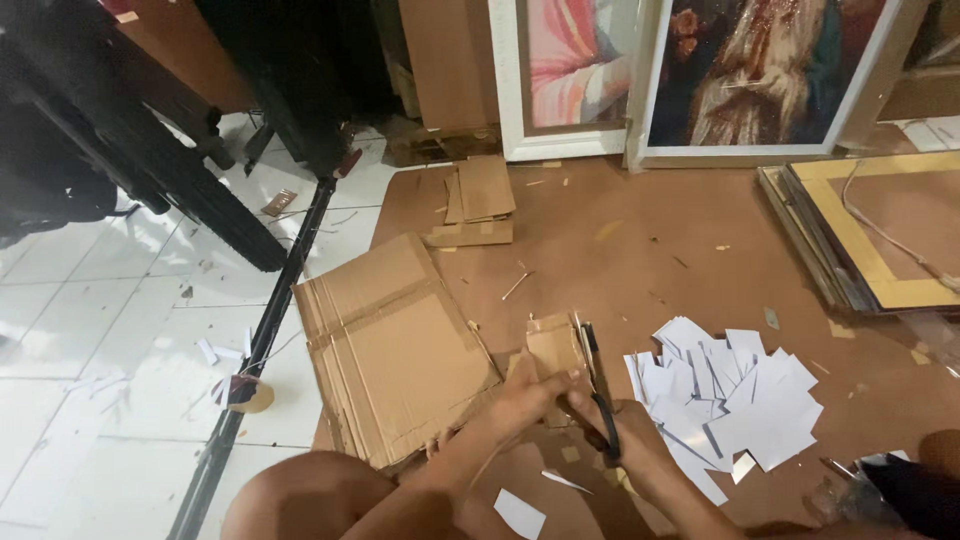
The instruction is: The person cuts a large piece of cardboard with scissors into smaller strips and rectangular sections while sitting on the floor.
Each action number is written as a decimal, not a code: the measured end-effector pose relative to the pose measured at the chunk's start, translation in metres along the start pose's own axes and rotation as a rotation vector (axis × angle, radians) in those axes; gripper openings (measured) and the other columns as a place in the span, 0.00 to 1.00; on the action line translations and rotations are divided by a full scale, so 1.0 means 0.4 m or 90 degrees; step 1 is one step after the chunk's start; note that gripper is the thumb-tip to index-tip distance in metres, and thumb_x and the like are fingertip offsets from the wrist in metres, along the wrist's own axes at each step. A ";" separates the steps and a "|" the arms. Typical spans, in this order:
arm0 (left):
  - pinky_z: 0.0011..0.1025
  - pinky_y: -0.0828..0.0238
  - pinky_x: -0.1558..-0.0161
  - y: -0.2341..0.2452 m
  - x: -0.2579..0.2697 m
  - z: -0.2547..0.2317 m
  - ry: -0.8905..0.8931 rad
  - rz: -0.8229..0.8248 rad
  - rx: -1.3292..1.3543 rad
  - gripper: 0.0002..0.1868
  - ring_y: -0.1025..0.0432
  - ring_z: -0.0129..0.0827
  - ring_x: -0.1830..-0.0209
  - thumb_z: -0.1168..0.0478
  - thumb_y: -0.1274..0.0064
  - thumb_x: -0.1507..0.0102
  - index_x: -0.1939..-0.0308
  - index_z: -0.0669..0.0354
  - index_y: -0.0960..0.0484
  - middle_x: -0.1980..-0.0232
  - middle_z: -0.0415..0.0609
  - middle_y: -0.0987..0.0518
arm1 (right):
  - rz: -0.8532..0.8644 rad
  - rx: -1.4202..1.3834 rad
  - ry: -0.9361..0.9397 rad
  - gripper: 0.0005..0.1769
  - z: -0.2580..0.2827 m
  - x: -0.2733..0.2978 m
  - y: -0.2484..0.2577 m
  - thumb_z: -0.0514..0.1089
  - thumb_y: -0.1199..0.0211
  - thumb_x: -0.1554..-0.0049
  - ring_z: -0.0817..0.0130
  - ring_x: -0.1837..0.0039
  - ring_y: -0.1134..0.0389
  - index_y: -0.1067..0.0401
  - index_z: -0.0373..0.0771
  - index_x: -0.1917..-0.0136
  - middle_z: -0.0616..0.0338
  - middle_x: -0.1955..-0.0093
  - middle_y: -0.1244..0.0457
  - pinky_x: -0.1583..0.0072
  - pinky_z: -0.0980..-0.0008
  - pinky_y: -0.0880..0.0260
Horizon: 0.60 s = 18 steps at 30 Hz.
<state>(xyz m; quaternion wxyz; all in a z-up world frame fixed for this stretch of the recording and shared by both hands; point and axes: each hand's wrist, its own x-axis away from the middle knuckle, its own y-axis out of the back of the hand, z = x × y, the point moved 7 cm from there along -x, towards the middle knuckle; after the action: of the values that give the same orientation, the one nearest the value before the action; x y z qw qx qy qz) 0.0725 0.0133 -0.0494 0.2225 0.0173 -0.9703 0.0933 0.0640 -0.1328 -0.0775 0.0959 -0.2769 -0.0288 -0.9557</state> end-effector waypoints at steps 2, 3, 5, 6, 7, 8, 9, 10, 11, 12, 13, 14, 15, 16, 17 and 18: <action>0.23 0.29 0.62 -0.001 -0.054 0.035 -0.179 0.100 -0.100 0.06 0.27 0.22 0.65 0.61 0.46 0.33 0.66 0.53 0.20 0.65 0.37 0.19 | 0.043 0.110 -0.015 0.30 0.028 0.007 -0.015 0.68 0.36 0.51 0.66 0.58 0.35 0.18 0.38 0.59 0.55 0.61 0.30 0.54 0.71 0.42; 0.23 0.29 0.62 -0.009 -0.031 0.010 -0.178 0.101 -0.102 0.06 0.27 0.22 0.65 0.61 0.46 0.33 0.66 0.53 0.20 0.65 0.37 0.19 | 0.042 0.107 -0.016 0.30 0.029 0.010 -0.015 0.68 0.36 0.51 0.66 0.58 0.35 0.18 0.38 0.59 0.55 0.61 0.30 0.54 0.71 0.42; 0.23 0.28 0.56 -0.002 0.006 -0.002 -0.021 0.026 -0.132 0.08 0.24 0.24 0.61 0.58 0.45 0.37 0.68 0.58 0.20 0.65 0.40 0.18 | 0.045 0.076 0.042 0.28 0.050 0.018 -0.017 0.69 0.36 0.47 0.69 0.62 0.38 0.28 0.43 0.66 0.60 0.67 0.37 0.56 0.74 0.45; 0.23 0.28 0.56 0.004 -0.011 0.023 -0.021 0.027 -0.133 0.08 0.24 0.24 0.61 0.58 0.45 0.37 0.68 0.58 0.20 0.65 0.40 0.18 | 0.045 0.075 0.041 0.28 0.039 0.021 -0.025 0.69 0.36 0.47 0.69 0.62 0.38 0.28 0.43 0.66 0.60 0.67 0.37 0.56 0.74 0.45; 0.24 0.27 0.52 0.013 -0.027 0.046 -0.028 0.016 -0.132 0.08 0.23 0.24 0.58 0.58 0.44 0.38 0.69 0.57 0.18 0.64 0.40 0.17 | 0.011 0.020 0.030 0.29 0.024 0.024 -0.023 0.69 0.31 0.50 0.70 0.67 0.45 0.33 0.44 0.69 0.62 0.72 0.44 0.61 0.72 0.52; 0.24 0.27 0.47 0.021 -0.043 0.069 -0.035 0.005 -0.132 0.08 0.21 0.25 0.56 0.57 0.42 0.39 0.70 0.56 0.16 0.62 0.39 0.16 | -0.022 -0.036 0.019 0.32 0.009 0.027 -0.021 0.68 0.26 0.52 0.72 0.72 0.51 0.38 0.44 0.72 0.64 0.77 0.51 0.66 0.70 0.60; 0.24 0.27 0.47 0.021 -0.026 0.057 -0.035 0.005 -0.133 0.08 0.21 0.25 0.56 0.57 0.42 0.39 0.70 0.56 0.16 0.62 0.39 0.16 | -0.021 -0.037 0.020 0.32 0.021 0.039 -0.022 0.68 0.26 0.52 0.72 0.72 0.51 0.38 0.44 0.72 0.64 0.77 0.51 0.66 0.70 0.60; 0.23 0.32 0.52 0.008 -0.008 0.036 -0.066 0.048 -0.118 0.13 0.28 0.21 0.63 0.60 0.45 0.35 0.75 0.53 0.24 0.69 0.35 0.25 | -0.030 0.000 -0.022 0.35 0.023 0.050 -0.020 0.71 0.27 0.51 0.71 0.75 0.53 0.40 0.43 0.74 0.61 0.78 0.50 0.68 0.69 0.60; 0.21 0.37 0.57 -0.009 0.010 0.017 -0.096 0.091 -0.104 0.22 0.35 0.18 0.71 0.62 0.49 0.32 0.81 0.49 0.33 0.76 0.32 0.34 | -0.039 0.038 -0.063 0.39 0.024 0.062 -0.015 0.73 0.29 0.50 0.70 0.77 0.54 0.43 0.42 0.76 0.58 0.79 0.49 0.71 0.68 0.61; 0.21 0.37 0.57 -0.004 -0.012 0.048 -0.096 0.092 -0.105 0.22 0.35 0.18 0.71 0.62 0.49 0.32 0.81 0.49 0.33 0.76 0.32 0.34 | -0.040 0.036 -0.063 0.39 0.020 0.062 -0.011 0.73 0.29 0.50 0.70 0.77 0.54 0.43 0.42 0.76 0.58 0.79 0.49 0.71 0.68 0.61; 0.22 0.32 0.55 0.004 -0.032 0.069 -0.123 0.094 -0.055 0.12 0.30 0.20 0.67 0.65 0.47 0.35 0.75 0.53 0.26 0.70 0.35 0.26 | -0.014 0.022 -0.055 0.31 0.018 0.061 -0.018 0.72 0.31 0.51 0.71 0.72 0.50 0.33 0.44 0.69 0.60 0.75 0.45 0.67 0.71 0.59; 0.24 0.27 0.54 0.012 -0.051 0.091 -0.150 0.097 -0.004 0.04 0.26 0.23 0.63 0.68 0.46 0.38 0.68 0.57 0.19 0.65 0.38 0.19 | 0.012 0.007 -0.047 0.27 0.016 0.061 -0.024 0.72 0.33 0.51 0.73 0.67 0.47 0.22 0.46 0.63 0.61 0.71 0.41 0.64 0.73 0.57; 0.24 0.27 0.54 0.009 -0.042 0.092 -0.149 0.098 -0.008 0.04 0.26 0.23 0.63 0.68 0.46 0.38 0.68 0.57 0.19 0.65 0.38 0.19 | 0.012 0.003 -0.047 0.27 0.016 0.038 -0.013 0.72 0.33 0.51 0.73 0.67 0.47 0.22 0.46 0.63 0.61 0.71 0.41 0.64 0.73 0.57; 0.24 0.40 0.66 0.003 -0.036 0.113 -0.078 0.104 -0.070 0.14 0.36 0.23 0.75 0.68 0.45 0.36 0.76 0.53 0.28 0.74 0.38 0.28 | 0.036 0.093 -0.066 0.34 0.011 0.017 -0.006 0.77 0.39 0.53 0.69 0.71 0.43 0.27 0.43 0.68 0.58 0.74 0.40 0.64 0.71 0.49; 0.25 0.53 0.79 0.000 -0.030 0.132 -0.008 0.111 -0.134 0.26 0.47 0.23 0.87 0.68 0.44 0.34 0.85 0.49 0.37 0.83 0.39 0.36 | 0.058 0.180 -0.083 0.41 0.006 -0.006 0.002 0.82 0.45 0.55 0.65 0.74 0.39 0.31 0.39 0.73 0.54 0.77 0.38 0.65 0.69 0.41; 0.25 0.53 0.79 -0.005 -0.012 0.106 -0.008 0.112 -0.141 0.26 0.47 0.23 0.87 0.68 0.44 0.34 0.85 0.49 0.37 0.83 0.39 0.36 | 0.058 0.173 -0.081 0.41 -0.019 -0.026 -0.008 0.82 0.45 0.55 0.65 0.74 0.39 0.31 0.39 0.73 0.54 0.77 0.38 0.65 0.69 0.41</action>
<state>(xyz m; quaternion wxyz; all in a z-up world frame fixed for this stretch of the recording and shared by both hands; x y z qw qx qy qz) 0.0589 0.0035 -0.0887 0.2081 -0.0923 -0.9737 0.0049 0.0680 -0.1288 -0.0894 0.1734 -0.3227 -0.1516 -0.9180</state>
